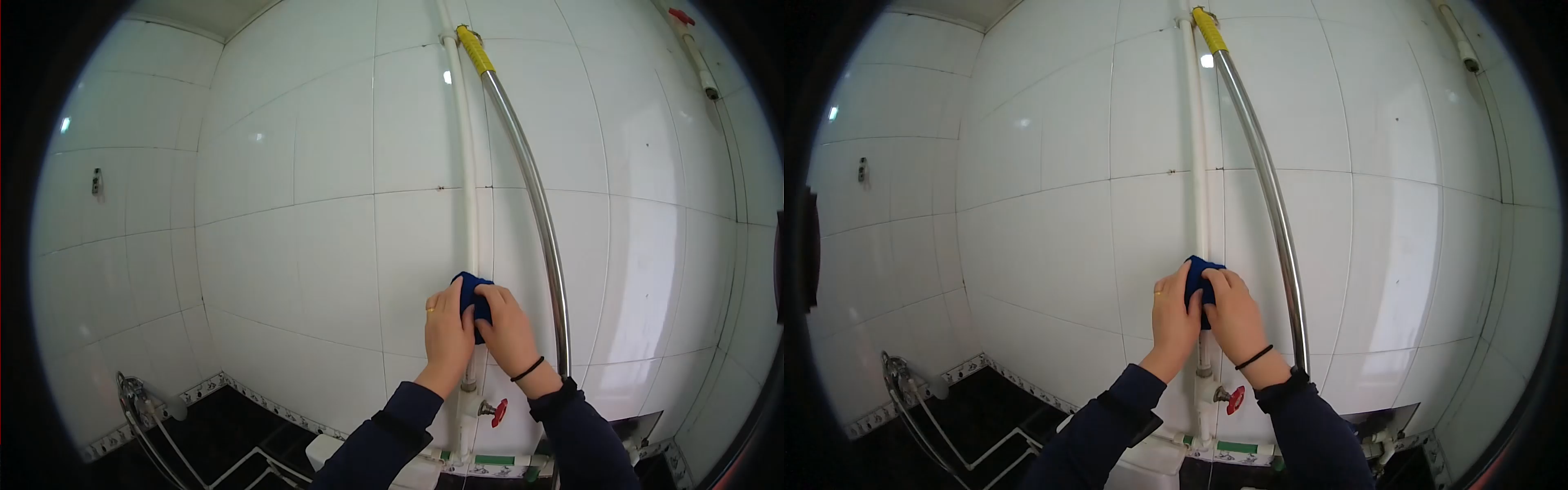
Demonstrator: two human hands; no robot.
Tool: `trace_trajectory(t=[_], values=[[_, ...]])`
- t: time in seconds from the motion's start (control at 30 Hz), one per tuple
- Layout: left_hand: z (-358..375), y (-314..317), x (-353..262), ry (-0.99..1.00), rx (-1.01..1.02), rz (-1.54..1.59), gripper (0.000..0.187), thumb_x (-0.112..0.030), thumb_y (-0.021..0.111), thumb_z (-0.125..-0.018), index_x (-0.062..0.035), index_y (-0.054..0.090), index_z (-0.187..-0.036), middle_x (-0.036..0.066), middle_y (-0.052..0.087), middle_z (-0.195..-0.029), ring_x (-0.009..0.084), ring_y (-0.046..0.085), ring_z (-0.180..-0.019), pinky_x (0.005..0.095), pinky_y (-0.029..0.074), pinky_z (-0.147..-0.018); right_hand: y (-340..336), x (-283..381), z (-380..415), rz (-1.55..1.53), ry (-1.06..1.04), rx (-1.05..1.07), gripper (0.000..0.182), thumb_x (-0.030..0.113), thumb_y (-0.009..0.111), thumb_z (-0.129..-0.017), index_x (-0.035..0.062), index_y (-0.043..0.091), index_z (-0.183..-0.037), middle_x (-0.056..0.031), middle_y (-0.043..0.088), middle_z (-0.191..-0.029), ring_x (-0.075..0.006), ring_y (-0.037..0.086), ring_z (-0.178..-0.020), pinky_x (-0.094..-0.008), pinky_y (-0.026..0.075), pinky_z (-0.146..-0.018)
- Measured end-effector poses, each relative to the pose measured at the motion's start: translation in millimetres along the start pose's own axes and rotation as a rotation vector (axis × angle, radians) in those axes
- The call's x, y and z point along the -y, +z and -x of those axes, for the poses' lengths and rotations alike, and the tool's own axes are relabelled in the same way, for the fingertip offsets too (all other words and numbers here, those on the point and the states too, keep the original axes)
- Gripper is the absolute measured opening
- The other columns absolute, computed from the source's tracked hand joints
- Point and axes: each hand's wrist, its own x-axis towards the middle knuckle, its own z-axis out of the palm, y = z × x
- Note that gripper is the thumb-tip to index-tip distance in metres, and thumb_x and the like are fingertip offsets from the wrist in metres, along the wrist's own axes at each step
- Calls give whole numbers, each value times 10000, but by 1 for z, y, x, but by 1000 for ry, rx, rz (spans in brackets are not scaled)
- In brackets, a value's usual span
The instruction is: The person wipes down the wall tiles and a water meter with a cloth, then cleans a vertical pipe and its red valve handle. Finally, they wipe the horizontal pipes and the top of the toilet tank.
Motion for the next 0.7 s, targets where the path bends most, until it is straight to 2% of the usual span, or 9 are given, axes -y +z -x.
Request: trace_trajectory(t=[0.2, 0.7], values=[[35, -3, -3, -112, 42, 51, 472, -42, 621, -855, -35, 498, -1310, 155, 583, -1205, 365, 495, -1135, 435, 434, -964, 5, -2, 31, -54, 55, 43, 461, -27, 605, -731, 59, 523, -1176, -176, 566, -1172, -391, 569, -1062, -422, 493, -887], [100, -9, 1, -206, 144, 83, 467, -61, 638, -851, -39, 501, -1297, 173, 576, -1205, 368, 510, -1132, 438, 441, -957, 13, -9, 94, -118, 139, 200, 470, -31, 623, -733, 63, 500, -1176, -181, 537, -1185, -393, 545, -1103, -425, 491, -906]])
